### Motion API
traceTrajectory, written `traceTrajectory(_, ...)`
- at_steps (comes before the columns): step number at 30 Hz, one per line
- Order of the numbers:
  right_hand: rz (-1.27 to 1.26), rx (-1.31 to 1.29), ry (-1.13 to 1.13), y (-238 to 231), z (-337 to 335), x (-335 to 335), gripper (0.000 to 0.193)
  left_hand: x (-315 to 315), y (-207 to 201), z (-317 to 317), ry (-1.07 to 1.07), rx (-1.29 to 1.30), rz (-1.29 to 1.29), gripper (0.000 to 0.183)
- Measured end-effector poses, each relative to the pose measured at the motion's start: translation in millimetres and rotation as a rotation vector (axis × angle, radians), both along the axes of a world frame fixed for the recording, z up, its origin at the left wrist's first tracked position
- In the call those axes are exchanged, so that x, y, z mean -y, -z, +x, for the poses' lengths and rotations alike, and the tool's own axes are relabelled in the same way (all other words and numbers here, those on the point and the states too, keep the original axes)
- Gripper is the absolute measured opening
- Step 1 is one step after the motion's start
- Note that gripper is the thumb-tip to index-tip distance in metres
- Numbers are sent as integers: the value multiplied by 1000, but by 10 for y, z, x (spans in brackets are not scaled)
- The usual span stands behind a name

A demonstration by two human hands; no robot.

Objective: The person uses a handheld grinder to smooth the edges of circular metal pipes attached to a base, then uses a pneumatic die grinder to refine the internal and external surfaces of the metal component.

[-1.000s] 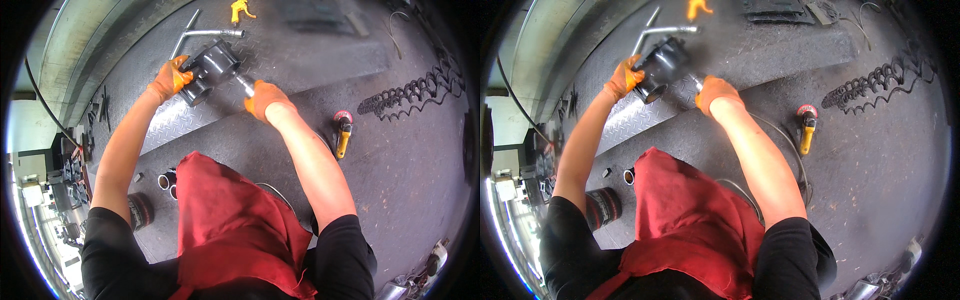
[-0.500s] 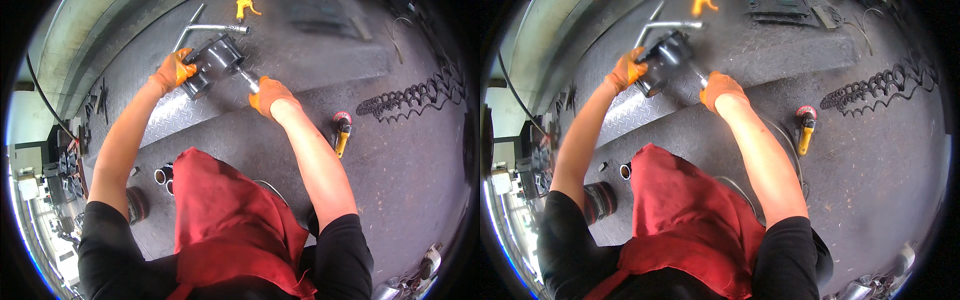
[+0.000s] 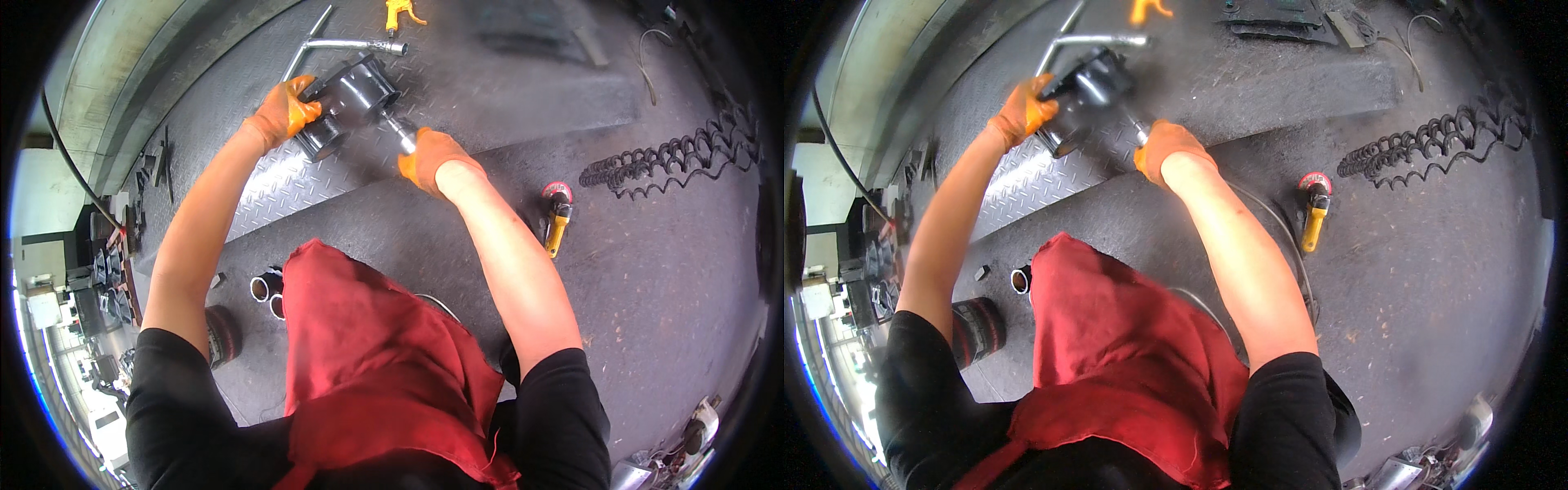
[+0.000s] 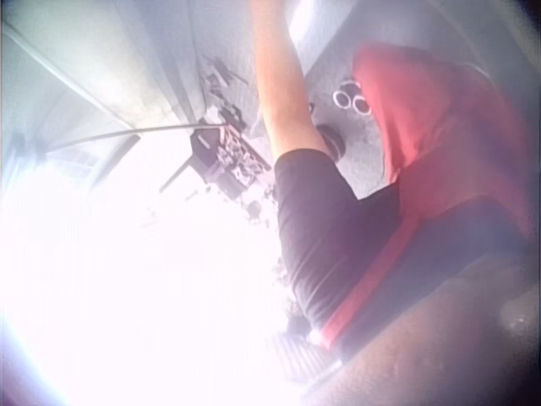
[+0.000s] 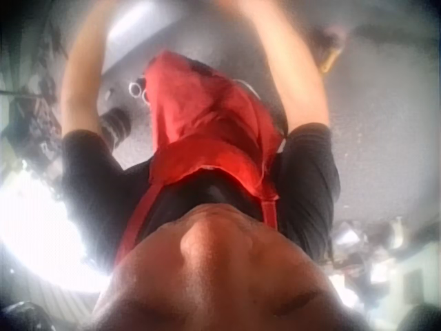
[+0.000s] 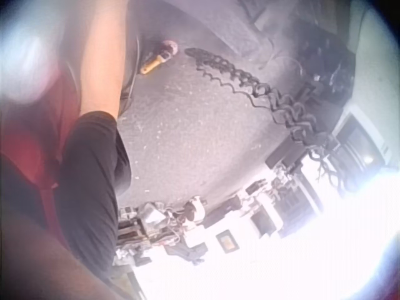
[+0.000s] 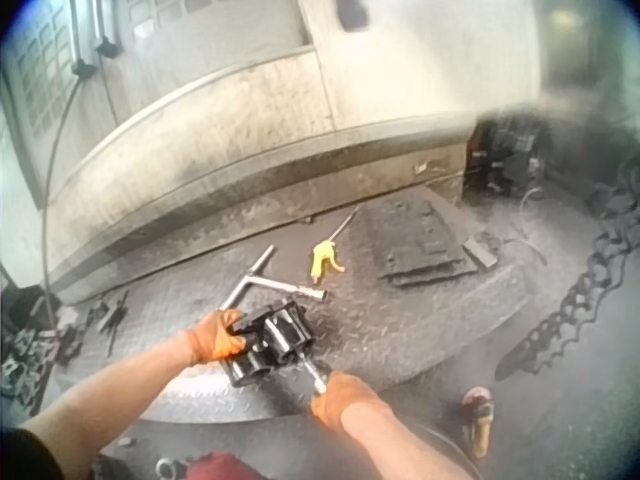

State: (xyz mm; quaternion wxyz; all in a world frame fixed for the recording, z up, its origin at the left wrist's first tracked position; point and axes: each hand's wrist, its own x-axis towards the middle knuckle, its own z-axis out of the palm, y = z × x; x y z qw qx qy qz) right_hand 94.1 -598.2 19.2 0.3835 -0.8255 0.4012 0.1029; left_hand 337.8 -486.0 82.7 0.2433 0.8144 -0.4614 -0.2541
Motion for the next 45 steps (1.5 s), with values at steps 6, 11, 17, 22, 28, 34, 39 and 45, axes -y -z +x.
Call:
traceTrajectory(6, 53, 36, 9, -31, -1, 77, 39, 13, 52, 79, -29, -70, 7, 41)
traceTrajectory(11, 48, 6, 2, -5, 30, 41, 42, -8, 121, 86, -32, -85, -98, 40)
traceTrajectory(17, 76, 9, -32, 54, 58, 101, 36, 35, 71, 47, -27, -56, -1, 35)
traceTrajectory(22, 45, 84, 42, 109, 58, 101, 40, 40, 204, 253, -49, -317, -69, 37)
traceTrajectory(28, 102, 48, -13, 51, -111, 147, 48, -36, 65, 86, 18, -152, -33, 36)
traceTrajectory(34, 94, 37, -29, -37, -1247, 79, 50, -569, 723, 168, 47, -300, -628, 56)
traceTrajectory(39, 128, -130, 66, -247, -1833, 84, 47, -454, 827, -17, -130, 288, -700, 35)
traceTrajectory(45, 192, -59, 301, -129, -2398, 144, 41, -534, 196, -367, -442, -1009, -660, 37)
